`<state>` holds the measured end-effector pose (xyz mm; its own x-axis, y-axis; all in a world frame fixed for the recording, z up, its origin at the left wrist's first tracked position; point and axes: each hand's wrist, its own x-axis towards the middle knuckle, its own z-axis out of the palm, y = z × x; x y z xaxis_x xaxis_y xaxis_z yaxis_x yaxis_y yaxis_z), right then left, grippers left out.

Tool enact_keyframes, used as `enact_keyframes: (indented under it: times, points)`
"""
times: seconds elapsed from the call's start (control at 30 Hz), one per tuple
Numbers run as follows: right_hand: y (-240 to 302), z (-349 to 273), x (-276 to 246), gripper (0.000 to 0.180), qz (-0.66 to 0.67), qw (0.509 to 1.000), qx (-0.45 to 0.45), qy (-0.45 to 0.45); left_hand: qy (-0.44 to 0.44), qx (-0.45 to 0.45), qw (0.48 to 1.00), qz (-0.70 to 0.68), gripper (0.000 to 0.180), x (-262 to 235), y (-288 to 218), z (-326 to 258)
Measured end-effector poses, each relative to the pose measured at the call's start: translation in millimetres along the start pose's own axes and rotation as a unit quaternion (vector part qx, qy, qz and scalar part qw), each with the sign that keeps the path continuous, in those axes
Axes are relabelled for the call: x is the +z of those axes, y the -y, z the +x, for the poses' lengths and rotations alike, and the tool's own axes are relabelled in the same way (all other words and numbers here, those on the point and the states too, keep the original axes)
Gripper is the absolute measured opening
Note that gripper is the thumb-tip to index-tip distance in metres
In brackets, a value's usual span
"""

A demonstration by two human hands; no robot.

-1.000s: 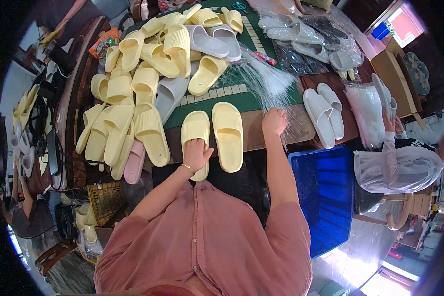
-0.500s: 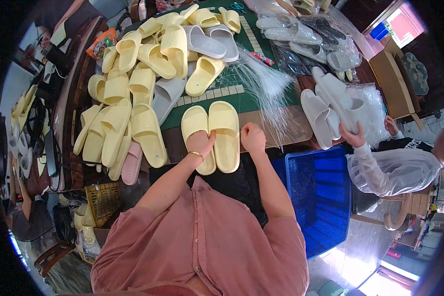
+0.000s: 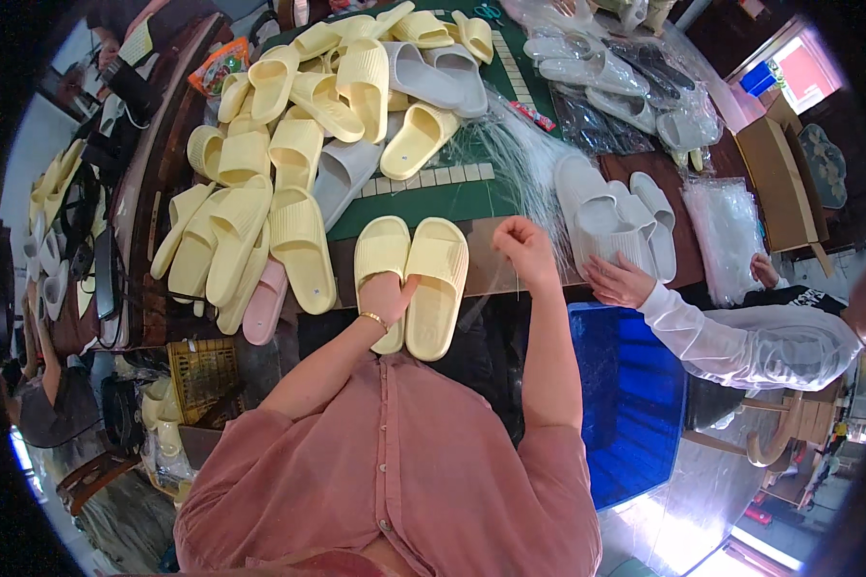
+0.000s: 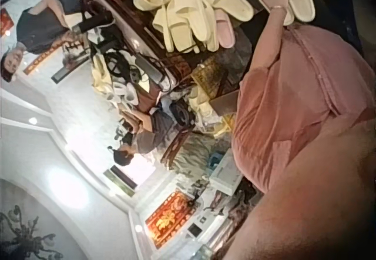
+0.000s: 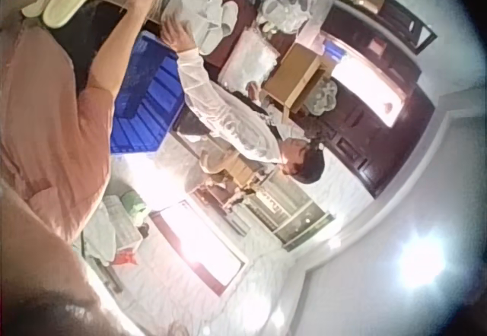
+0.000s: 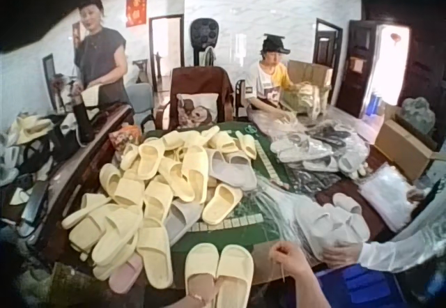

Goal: The person selects pairs of slippers from a table and secures each pair together by threading plastic tag fasteners through them by hand.

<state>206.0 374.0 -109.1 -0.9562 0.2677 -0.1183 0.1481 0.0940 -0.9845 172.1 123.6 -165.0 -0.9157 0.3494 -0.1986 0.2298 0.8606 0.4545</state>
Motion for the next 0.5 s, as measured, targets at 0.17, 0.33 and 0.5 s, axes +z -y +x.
enact_keyframes:
  times: [0.17,0.33,0.5]
  points:
    - [5,11,-13,0.003,0.064,0.965,-0.032,-0.251,0.029,0.031,0.998,-0.042,0.051,-6,11,-15]
    - [35,1,-1,0.001,0.095,0.963,-0.105,-0.231,-0.023,0.049,0.993,-0.106,0.045,2,19,-28]
    - [30,-2,0,0.006,-0.148,0.969,-0.08,-0.18,-0.054,0.053,0.989,-0.129,0.032,0,22,-39]
